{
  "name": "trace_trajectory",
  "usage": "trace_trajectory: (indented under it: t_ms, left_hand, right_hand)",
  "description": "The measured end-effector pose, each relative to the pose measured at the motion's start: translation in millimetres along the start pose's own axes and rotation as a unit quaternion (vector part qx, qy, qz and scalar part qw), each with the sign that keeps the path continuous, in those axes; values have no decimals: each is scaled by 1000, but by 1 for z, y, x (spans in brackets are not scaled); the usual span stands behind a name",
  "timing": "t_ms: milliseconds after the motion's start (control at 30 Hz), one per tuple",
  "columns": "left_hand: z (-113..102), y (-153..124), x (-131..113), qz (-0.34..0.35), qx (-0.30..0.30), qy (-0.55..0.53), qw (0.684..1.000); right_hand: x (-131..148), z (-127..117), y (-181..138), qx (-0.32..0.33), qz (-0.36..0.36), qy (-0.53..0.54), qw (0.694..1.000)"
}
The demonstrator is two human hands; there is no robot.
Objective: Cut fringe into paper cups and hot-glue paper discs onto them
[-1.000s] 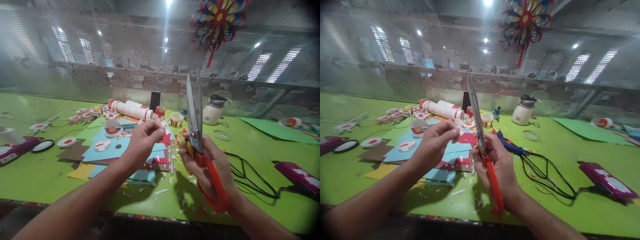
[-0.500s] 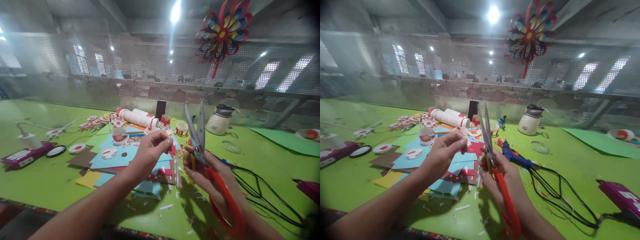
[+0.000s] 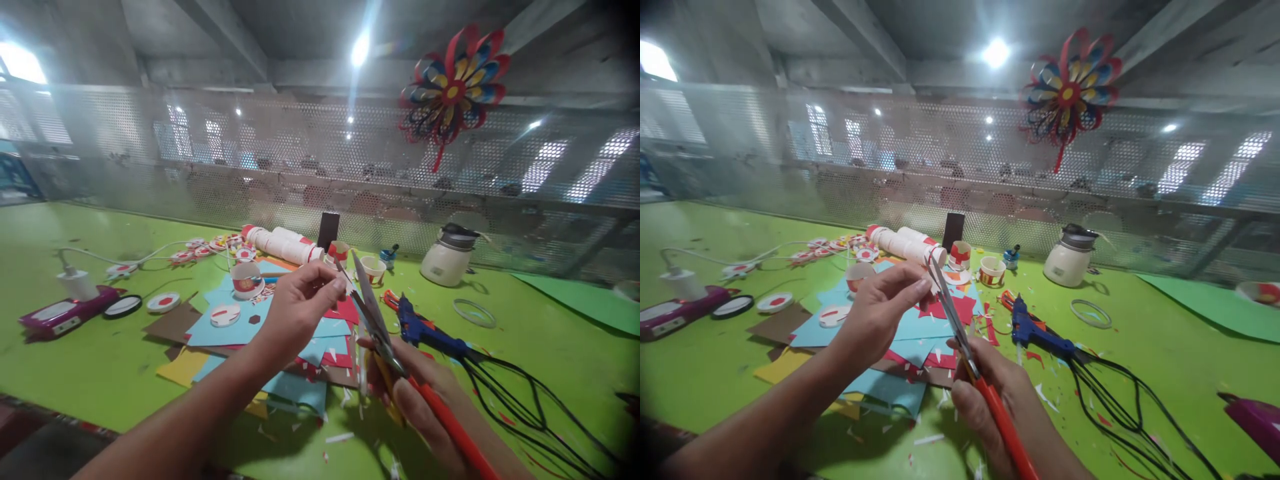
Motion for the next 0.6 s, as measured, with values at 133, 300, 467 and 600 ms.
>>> trace_trajectory:
  t_ms: [133,300,467,600]
  left_hand:
    - [1,0,0,-2,4,-1,1000]
    - [-1,-1,-1,-7,-5,29,1000]
    - [-2,-1,-3,-8,-6,39,999]
    - [-1,0,-2,-8,0,39,999]
  right_hand:
    - [3,-4,1,-26,-3,-27,999]
    - [1,-3,1,-31,7,-27,999]
    - [-3,-2,2,-23,9,-30,999]
    - [-5,-3,1,-29,16,-34,999]
Point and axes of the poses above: each hand's wrist, its own y-axis towards the middle knuckle, its own z-axis out of the palm, x = y × z, the point moved 10 cm from there along y, towards the middle knuckle, and after that the axes turned 12 degrees about z, right-handed, at the moved point
